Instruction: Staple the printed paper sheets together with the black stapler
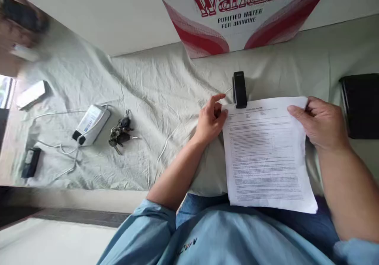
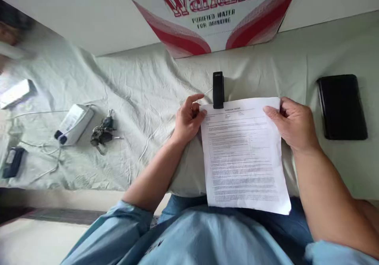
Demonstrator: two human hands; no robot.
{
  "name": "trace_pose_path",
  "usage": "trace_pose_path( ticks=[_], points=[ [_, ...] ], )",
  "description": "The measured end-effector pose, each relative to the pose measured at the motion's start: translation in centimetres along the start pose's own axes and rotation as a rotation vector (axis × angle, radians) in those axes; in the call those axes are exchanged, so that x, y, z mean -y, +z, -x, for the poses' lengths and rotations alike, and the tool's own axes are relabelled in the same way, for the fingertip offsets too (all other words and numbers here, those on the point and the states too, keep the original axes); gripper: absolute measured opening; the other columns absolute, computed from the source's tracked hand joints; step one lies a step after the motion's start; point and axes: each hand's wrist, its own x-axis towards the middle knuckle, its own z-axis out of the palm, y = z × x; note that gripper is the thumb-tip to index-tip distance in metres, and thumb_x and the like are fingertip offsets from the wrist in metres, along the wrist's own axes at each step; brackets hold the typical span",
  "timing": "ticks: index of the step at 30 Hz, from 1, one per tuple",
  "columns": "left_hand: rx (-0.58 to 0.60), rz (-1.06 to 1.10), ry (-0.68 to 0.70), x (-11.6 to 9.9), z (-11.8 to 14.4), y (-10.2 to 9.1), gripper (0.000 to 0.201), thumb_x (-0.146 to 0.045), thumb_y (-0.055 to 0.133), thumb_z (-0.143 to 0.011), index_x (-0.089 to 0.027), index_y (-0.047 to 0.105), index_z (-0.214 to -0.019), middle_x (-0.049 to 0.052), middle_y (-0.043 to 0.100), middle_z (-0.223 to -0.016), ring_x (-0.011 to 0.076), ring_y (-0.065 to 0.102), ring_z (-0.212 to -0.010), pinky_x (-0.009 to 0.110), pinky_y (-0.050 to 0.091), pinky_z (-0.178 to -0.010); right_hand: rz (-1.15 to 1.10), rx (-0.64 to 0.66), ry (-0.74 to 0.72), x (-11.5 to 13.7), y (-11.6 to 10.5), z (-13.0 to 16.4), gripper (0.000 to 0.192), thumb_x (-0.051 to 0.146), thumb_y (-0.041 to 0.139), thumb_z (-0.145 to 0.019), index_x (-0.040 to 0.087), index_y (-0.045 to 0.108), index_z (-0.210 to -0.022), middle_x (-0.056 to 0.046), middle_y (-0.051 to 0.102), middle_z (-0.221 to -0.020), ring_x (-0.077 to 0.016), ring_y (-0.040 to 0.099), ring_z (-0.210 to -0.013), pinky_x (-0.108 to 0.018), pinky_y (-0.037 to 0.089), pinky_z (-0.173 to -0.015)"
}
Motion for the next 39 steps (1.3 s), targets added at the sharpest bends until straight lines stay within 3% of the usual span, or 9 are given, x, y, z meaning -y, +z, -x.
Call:
trace_pose_path(
  ticks=[3,6,10,15,18,24,31,35,39],
  points=[
    [-0.01,-0.018,-0.023,0.0,0.2,0.0,0.048,-0.013,0.072,-0.105,-0.022,0.073,-0.152,-0.01,0.059,-0.082,0.0126,0.057,-0.072,0.034,0.041,-0.072,-0.08,0.023,0.071,-0.7,-0.3,0.2,0.067,0.086,0.115,-0.065,0.027,0.087,-0.082,0.001,0.078,-0.073,-0.0151,0.06,-0.068,-0.03,0.046,-0.06],
    [0.013,0.034,-0.026,0.1,0.2,-0.2,0.04,-0.022,0.081,-0.105,-0.026,0.072,-0.144,-0.011,0.061,-0.081,0.0116,0.057,-0.069,0.032,0.042,-0.069,-0.058,0.139,0.104,-0.9,-1.5,0.4,0.068,0.086,0.117,-0.063,0.029,0.092,-0.088,0.0,0.085,-0.08,-0.0179,0.068,-0.069,-0.031,0.053,-0.063],
    [0.014,0.161,-0.033,0.0,0.0,-0.6,0.047,-0.06,0.09,-0.114,-0.025,0.073,-0.141,-0.009,0.067,-0.078,0.0116,0.054,-0.064,0.03,0.042,-0.063,-0.022,0.297,0.064,-0.5,-4.1,0.7,0.064,0.087,0.117,-0.067,0.031,0.097,-0.092,-0.001,0.09,-0.083,-0.0193,0.078,-0.072,-0.031,0.06,-0.067],
    [0.073,0.23,-0.069,-0.6,0.3,-1.4,0.069,-0.088,0.079,-0.117,-0.021,0.086,-0.132,0.002,0.083,-0.085,0.013,0.064,-0.066,0.03,0.047,-0.063,-0.17,0.221,0.004,-0.4,-5.4,0.5,0.061,0.082,0.123,-0.061,0.032,0.097,-0.086,0.0,0.087,-0.079,-0.0162,0.077,-0.071,-0.027,0.062,-0.068],
    [0.158,0.324,-0.062,-0.7,0.5,-1.9,0.079,-0.095,0.062,-0.121,-0.021,0.09,-0.109,0.002,0.076,-0.077,0.0128,0.057,-0.058,0.031,0.04,-0.056,-0.246,0.128,0.066,-0.3,-4.6,0.3,0.065,0.079,0.126,-0.054,0.031,0.099,-0.089,-0.001,0.09,-0.085,-0.0157,0.076,-0.074,-0.027,0.062,-0.069],
    [0.251,0.152,-0.072,-1.0,0.0,-2.2,0.06,-0.077,0.1,-0.103,-0.02,0.085,-0.09,-0.003,0.065,-0.07,0.0078,0.045,-0.06,0.025,0.035,-0.057,-0.307,0.045,0.152,0.1,-2.5,-0.1,0.075,0.08,0.127,-0.042,0.027,0.098,-0.085,-0.002,0.09,-0.085,-0.0154,0.073,-0.075,-0.027,0.059,-0.066],
    [0.084,0.138,-0.14,-1.4,-0.3,-1.9,0.08,-0.083,0.109,-0.09,-0.022,0.061,-0.072,-0.006,0.051,-0.065,0.0072,0.04,-0.061,0.024,0.033,-0.057,-0.35,-0.004,0.177,-0.7,-1.7,-0.4,0.082,0.079,0.13,-0.032,0.028,0.093,-0.085,0.002,0.086,-0.081,-0.0153,0.074,-0.076,-0.028,0.06,-0.066],
    [0.103,0.212,-0.111,-1.6,-0.4,-2.0,0.074,-0.088,0.102,-0.097,-0.023,0.071,-0.076,-0.006,0.049,-0.06,0.008,0.037,-0.056,0.026,0.028,-0.053,-0.254,-0.008,0.134,-0.9,-2.1,-0.2,0.073,0.082,0.126,-0.048,0.028,0.097,-0.087,0.0,0.088,-0.082,-0.0161,0.071,-0.073,-0.029,0.054,-0.062],
    [0.165,0.333,-0.146,-1.5,-0.4,-2.1,0.064,-0.083,0.107,-0.093,-0.022,0.087,-0.091,-0.006,0.059,-0.063,0.0077,0.042,-0.054,0.026,0.035,-0.052,-0.132,-0.089,0.012,-1.0,-2.7,-0.2,0.056,0.076,0.118,-0.073,0.028,0.102,-0.097,-0.001,0.09,-0.085,-0.0163,0.069,-0.073,-0.029,0.049,-0.062]
  ],
)
